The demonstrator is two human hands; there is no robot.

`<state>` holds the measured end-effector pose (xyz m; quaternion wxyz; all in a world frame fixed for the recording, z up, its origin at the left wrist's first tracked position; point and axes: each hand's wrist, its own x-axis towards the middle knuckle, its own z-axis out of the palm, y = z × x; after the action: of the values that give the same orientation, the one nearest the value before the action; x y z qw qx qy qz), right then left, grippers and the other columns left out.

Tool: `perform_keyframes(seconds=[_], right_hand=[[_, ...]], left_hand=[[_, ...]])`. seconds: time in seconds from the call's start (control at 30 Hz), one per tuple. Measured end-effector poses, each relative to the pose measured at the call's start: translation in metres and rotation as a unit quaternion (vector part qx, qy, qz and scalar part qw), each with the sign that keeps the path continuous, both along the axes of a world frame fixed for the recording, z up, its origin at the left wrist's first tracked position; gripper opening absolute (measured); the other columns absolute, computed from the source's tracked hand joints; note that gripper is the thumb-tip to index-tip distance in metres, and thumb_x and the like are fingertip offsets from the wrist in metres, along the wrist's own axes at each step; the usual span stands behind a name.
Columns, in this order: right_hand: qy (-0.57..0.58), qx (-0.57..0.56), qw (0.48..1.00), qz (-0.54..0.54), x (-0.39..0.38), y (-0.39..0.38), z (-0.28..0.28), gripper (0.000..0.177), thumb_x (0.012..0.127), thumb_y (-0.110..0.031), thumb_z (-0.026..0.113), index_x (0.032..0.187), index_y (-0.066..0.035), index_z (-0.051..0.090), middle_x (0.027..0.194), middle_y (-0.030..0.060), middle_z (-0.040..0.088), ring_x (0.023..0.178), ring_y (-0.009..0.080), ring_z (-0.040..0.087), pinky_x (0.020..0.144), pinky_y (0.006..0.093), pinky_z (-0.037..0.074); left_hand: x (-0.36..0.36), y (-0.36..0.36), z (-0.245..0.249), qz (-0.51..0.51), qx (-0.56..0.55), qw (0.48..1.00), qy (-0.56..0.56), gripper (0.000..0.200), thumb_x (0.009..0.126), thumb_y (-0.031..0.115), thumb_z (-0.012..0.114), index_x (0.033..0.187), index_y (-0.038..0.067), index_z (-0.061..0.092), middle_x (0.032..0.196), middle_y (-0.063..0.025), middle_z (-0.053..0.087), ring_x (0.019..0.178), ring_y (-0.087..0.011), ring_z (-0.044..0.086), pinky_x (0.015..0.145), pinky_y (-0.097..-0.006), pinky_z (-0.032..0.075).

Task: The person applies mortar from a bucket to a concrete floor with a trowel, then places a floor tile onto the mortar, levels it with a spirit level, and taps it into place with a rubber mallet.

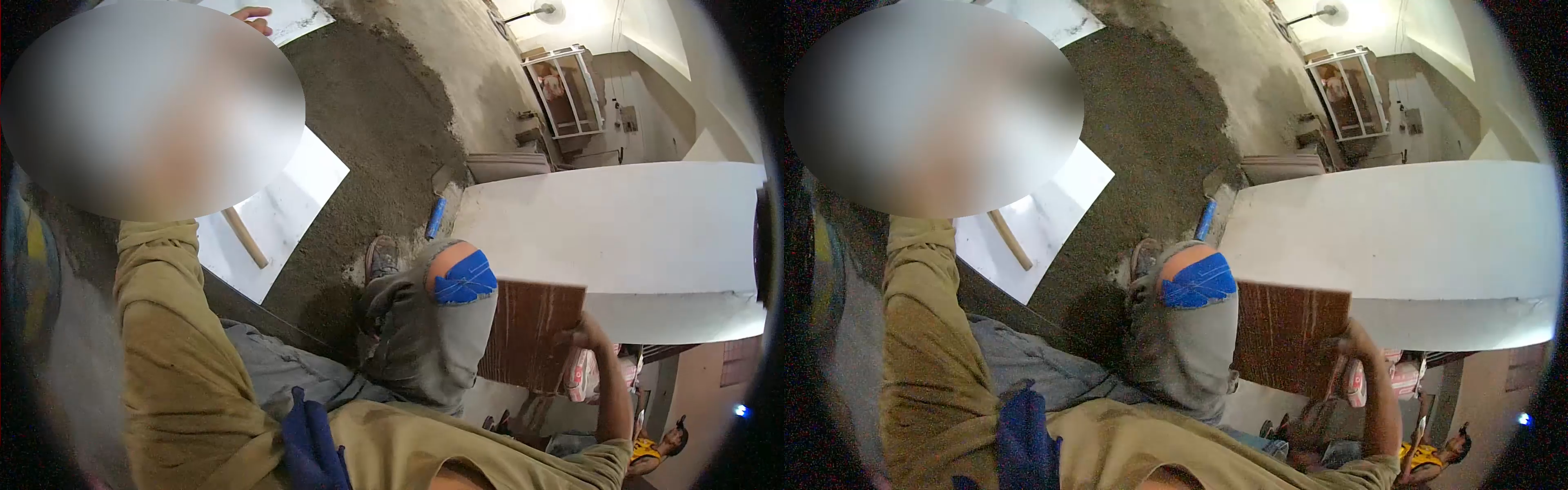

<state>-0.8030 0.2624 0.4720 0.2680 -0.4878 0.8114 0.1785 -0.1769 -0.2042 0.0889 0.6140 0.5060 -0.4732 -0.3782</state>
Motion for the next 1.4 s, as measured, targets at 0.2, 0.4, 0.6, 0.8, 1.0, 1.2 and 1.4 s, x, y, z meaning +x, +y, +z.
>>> perform_keyframes(seconds=[0.2, 0.4, 0.6, 0.8, 1.0, 1.2, 1.4], right_hand=[[-0.076, -0.188, 0.978, 0.056, 0.123, -0.1, 0.061, 0.057, 0.072, 0.001, 0.082, 0.125, 0.0, 0.059, 0.117, 0.0096, 0.069, 0.108, 0.022, 0.063, 0.096, 0.0403, 0.052], [-0.192, -0.35, 0.882, 0.249, 0.227, -0.199, 0.092, 0.032, 0.079, -0.008, 0.078, 0.108, 0.001, 0.068, 0.099, 0.0084, 0.073, 0.085, 0.0162, 0.068, 0.078, 0.0335, 0.058], [-0.006, -0.35, 0.875, 0.336, 0.283, -0.273, 0.103, 0.037, 0.077, -0.012, 0.081, 0.11, 0.001, 0.069, 0.101, 0.0108, 0.073, 0.088, 0.0165, 0.068, 0.08, 0.0345, 0.057], [-0.307, -0.466, 0.776, 0.293, 0.233, -0.394, 0.058, 0.04, 0.08, -0.016, 0.082, 0.113, 0.003, 0.067, 0.093, 0.0128, 0.073, 0.077, 0.018, 0.07, 0.068, 0.0311, 0.059], [-0.506, -0.435, 0.737, 0.102, 0.18, -0.471, -0.092, 0.026, 0.084, -0.014, 0.076, 0.102, 0.0, 0.065, 0.095, 0.0124, 0.071, 0.083, 0.015, 0.066, 0.075, 0.0306, 0.052], [-0.591, -0.346, 0.729, 0.012, 0.176, -0.512, -0.145, 0.023, 0.09, -0.017, 0.064, 0.108, -0.001, 0.064, 0.085, 0.008, 0.064, 0.074, 0.0199, 0.062, 0.067, 0.0335, 0.052], [-0.53, -0.409, 0.731, -0.136, 0.166, -0.52, -0.163, 0.024, 0.098, -0.024, 0.055, 0.097, -0.003, 0.067, 0.089, 0.0015, 0.065, 0.082, 0.015, 0.057, 0.083, 0.0332, 0.045]], left_hand=[[-0.074, 0.03, 0.072, -0.103, 0.032, 0.982, -0.154, 0.028, 0.091, 0.027, 0.056, 0.106, 0.011, 0.073, 0.074, -0.0022, 0.066, 0.066, -0.0123, 0.06, 0.052, -0.0297, 0.05], [-0.177, 0.045, 0.036, -0.096, 0.072, 0.992, 0.041, 0.049, 0.095, 0.047, 0.051, 0.125, 0.01, 0.062, 0.125, -0.0183, 0.065, 0.104, -0.0357, 0.066, 0.094, -0.0463, 0.05], [-0.191, 0.116, 0.127, -0.199, 0.065, 0.935, 0.286, 0.081, 0.093, 0.074, 0.039, 0.147, 0.013, 0.039, 0.136, -0.016, 0.056, 0.106, -0.038, 0.063, 0.092, -0.0545, 0.049], [-0.191, 0.073, 0.021, 0.269, -0.022, 0.868, 0.416, 0.072, 0.1, 0.058, 0.043, 0.124, -0.008, 0.059, 0.119, -0.0154, 0.064, 0.102, -0.0251, 0.062, 0.091, -0.0367, 0.049], [-0.152, 0.152, 0.05, 0.139, 0.062, 0.891, 0.428, 0.063, 0.101, 0.052, 0.044, 0.134, -0.001, 0.054, 0.129, -0.0134, 0.061, 0.112, -0.0266, 0.061, 0.097, -0.0387, 0.049], [-0.13, 0.142, 0.074, 0.13, 0.179, 0.89, 0.399, 0.06, 0.103, 0.049, 0.042, 0.137, 0.001, 0.052, 0.13, -0.0129, 0.062, 0.113, -0.0286, 0.062, 0.098, -0.0406, 0.05], [-0.12, 0.122, 0.07, 0.01, 0.203, 0.888, 0.413, 0.056, 0.105, 0.047, 0.037, 0.141, 0.005, 0.047, 0.138, -0.0127, 0.056, 0.12, -0.0289, 0.058, 0.104, -0.043, 0.045]])
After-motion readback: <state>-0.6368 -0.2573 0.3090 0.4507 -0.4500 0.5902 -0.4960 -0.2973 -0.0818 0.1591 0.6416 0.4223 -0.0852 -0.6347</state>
